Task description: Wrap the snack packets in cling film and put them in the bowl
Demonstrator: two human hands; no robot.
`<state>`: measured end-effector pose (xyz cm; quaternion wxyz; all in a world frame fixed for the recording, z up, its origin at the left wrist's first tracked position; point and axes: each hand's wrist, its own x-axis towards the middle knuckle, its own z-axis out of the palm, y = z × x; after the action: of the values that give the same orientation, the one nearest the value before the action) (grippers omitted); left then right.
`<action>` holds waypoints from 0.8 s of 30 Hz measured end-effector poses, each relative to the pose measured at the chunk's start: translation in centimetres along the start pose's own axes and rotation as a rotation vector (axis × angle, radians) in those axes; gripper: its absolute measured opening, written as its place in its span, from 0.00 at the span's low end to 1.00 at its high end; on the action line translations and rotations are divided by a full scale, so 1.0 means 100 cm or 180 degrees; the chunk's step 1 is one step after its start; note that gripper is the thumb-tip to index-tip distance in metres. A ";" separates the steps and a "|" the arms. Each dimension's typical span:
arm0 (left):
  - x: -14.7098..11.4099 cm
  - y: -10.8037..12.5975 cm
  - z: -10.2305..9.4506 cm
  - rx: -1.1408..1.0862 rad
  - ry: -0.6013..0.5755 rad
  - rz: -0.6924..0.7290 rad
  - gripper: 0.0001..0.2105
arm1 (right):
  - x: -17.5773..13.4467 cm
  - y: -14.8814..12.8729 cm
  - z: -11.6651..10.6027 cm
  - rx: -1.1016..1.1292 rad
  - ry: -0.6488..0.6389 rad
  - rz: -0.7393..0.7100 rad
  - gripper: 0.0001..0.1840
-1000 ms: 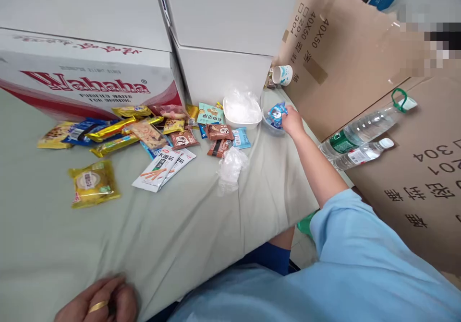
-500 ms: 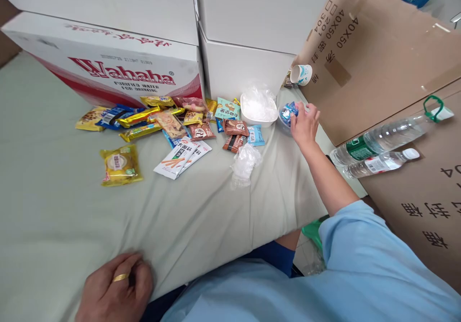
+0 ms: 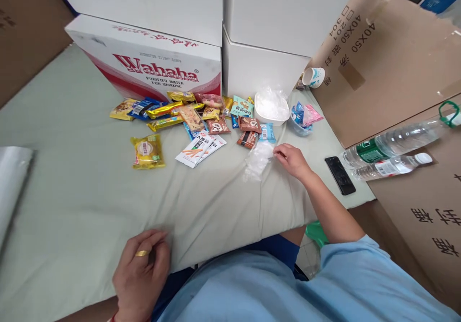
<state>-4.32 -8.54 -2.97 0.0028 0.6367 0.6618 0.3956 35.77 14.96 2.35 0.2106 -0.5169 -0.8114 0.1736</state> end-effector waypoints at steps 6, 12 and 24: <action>0.050 0.075 0.050 -0.0837 -0.0612 0.0231 0.14 | -0.034 -0.032 0.001 0.1535 0.0064 0.0520 0.08; 0.099 0.113 0.144 -0.0965 -0.1660 0.0457 0.18 | -0.041 -0.033 0.003 0.2102 0.0156 0.0890 0.12; 0.074 0.073 0.053 -0.1403 -0.0779 -0.0809 0.15 | -0.026 -0.029 0.048 0.0058 -0.0322 0.0339 0.19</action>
<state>3.13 -0.45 0.92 0.2706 0.5757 0.6291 0.4467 32.01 11.08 -0.68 0.1645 -0.5479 -0.7907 0.2179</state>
